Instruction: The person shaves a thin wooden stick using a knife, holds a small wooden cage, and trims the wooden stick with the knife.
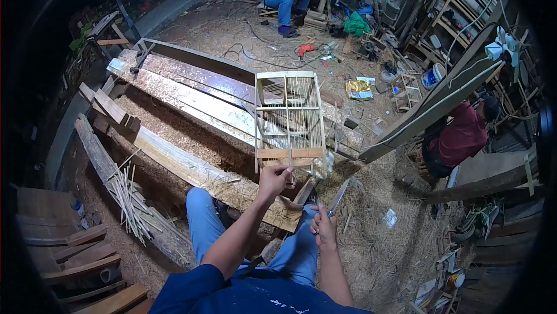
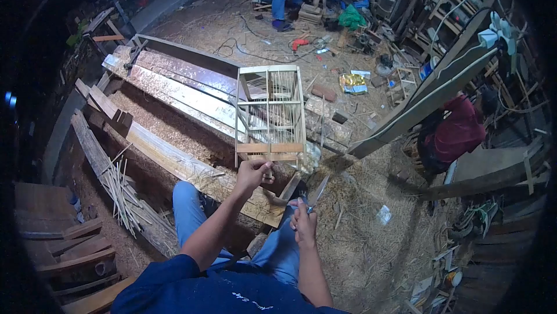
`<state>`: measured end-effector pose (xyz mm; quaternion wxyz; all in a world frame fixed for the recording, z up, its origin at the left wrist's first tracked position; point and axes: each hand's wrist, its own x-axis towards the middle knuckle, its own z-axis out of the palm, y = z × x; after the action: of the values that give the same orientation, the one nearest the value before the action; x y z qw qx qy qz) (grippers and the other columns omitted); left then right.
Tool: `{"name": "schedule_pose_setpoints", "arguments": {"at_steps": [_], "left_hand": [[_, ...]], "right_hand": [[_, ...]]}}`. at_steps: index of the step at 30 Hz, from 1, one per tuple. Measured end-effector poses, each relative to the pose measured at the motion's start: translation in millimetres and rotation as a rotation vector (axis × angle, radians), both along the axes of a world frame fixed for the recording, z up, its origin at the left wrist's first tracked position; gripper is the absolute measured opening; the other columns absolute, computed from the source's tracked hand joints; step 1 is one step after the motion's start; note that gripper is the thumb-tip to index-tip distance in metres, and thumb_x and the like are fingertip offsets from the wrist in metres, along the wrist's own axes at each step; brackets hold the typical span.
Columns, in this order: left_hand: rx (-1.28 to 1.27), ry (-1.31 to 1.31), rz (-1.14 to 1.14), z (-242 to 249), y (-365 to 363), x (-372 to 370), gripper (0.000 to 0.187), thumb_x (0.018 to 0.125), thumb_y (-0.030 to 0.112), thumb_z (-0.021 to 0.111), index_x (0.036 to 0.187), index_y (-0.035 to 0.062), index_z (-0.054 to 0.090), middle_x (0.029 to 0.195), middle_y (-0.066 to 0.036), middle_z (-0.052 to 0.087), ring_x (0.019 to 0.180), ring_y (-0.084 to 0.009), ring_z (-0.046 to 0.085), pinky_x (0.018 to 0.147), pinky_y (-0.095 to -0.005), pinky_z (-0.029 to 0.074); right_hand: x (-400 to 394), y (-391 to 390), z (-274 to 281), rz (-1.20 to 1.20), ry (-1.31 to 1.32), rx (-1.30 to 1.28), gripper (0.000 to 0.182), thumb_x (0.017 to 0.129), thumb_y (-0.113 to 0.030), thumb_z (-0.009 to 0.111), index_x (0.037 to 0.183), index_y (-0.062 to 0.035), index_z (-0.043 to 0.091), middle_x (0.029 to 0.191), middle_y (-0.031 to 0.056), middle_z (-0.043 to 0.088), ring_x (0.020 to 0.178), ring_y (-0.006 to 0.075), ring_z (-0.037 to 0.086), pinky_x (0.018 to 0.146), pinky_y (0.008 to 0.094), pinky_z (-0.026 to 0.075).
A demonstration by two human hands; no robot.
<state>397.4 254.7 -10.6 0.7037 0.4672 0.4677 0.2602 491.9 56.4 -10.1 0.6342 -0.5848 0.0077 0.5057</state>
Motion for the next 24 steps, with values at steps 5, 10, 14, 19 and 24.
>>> {"name": "schedule_pose_setpoints", "arguments": {"at_steps": [5,10,14,19,24], "left_hand": [[-0.022,0.010,-0.030,5,1,-2,0.023,0.097,0.015,0.065,0.100,-0.0079,0.069,0.083,-0.009,0.066,0.071,-0.0165,0.066,0.061,-0.0333,0.063],[-0.005,0.002,-0.034,2,2,-1,0.023,0.097,0.014,0.065,0.100,-0.0080,0.069,0.084,-0.009,0.066,0.070,-0.0166,0.066,0.060,-0.0334,0.063],[0.017,0.024,-0.017,0,1,-1,0.023,0.097,0.014,0.065,0.101,-0.0078,0.069,0.087,-0.010,0.067,0.071,-0.0174,0.067,0.060,-0.0336,0.064],[0.057,0.036,-0.025,-16,4,0,0.024,0.097,0.015,0.066,0.105,-0.0075,0.070,0.087,-0.011,0.067,0.071,-0.0184,0.067,0.058,-0.0339,0.064],[0.033,0.005,0.000,-10,4,0,0.025,0.095,0.018,0.068,0.102,-0.0050,0.072,0.085,-0.011,0.066,0.071,-0.0186,0.067,0.059,-0.0357,0.066]], "right_hand": [[0,0,-6,-0.020,0.017,0.007,0.037,0.104,-0.033,0.053,0.103,0.0019,0.065,0.053,-0.0075,0.028,0.039,0.0042,0.029,0.037,0.0242,0.027],[-5,0,2,-0.034,0.017,0.003,0.037,0.103,-0.034,0.054,0.102,0.0017,0.064,0.053,-0.0075,0.028,0.039,0.0043,0.028,0.037,0.0241,0.027],[-12,-6,7,-0.033,0.013,0.004,0.038,0.103,-0.035,0.054,0.101,0.0012,0.064,0.053,-0.0074,0.028,0.039,0.0043,0.029,0.037,0.0241,0.027],[-18,-21,14,-0.043,-0.021,0.012,0.038,0.103,-0.036,0.055,0.101,0.0006,0.064,0.054,-0.0072,0.028,0.039,0.0047,0.029,0.037,0.0244,0.028],[-28,-37,25,-0.089,-0.028,0.057,0.036,0.103,-0.032,0.054,0.100,0.0014,0.065,0.054,-0.0073,0.029,0.040,0.0046,0.032,0.037,0.0239,0.028]]}}
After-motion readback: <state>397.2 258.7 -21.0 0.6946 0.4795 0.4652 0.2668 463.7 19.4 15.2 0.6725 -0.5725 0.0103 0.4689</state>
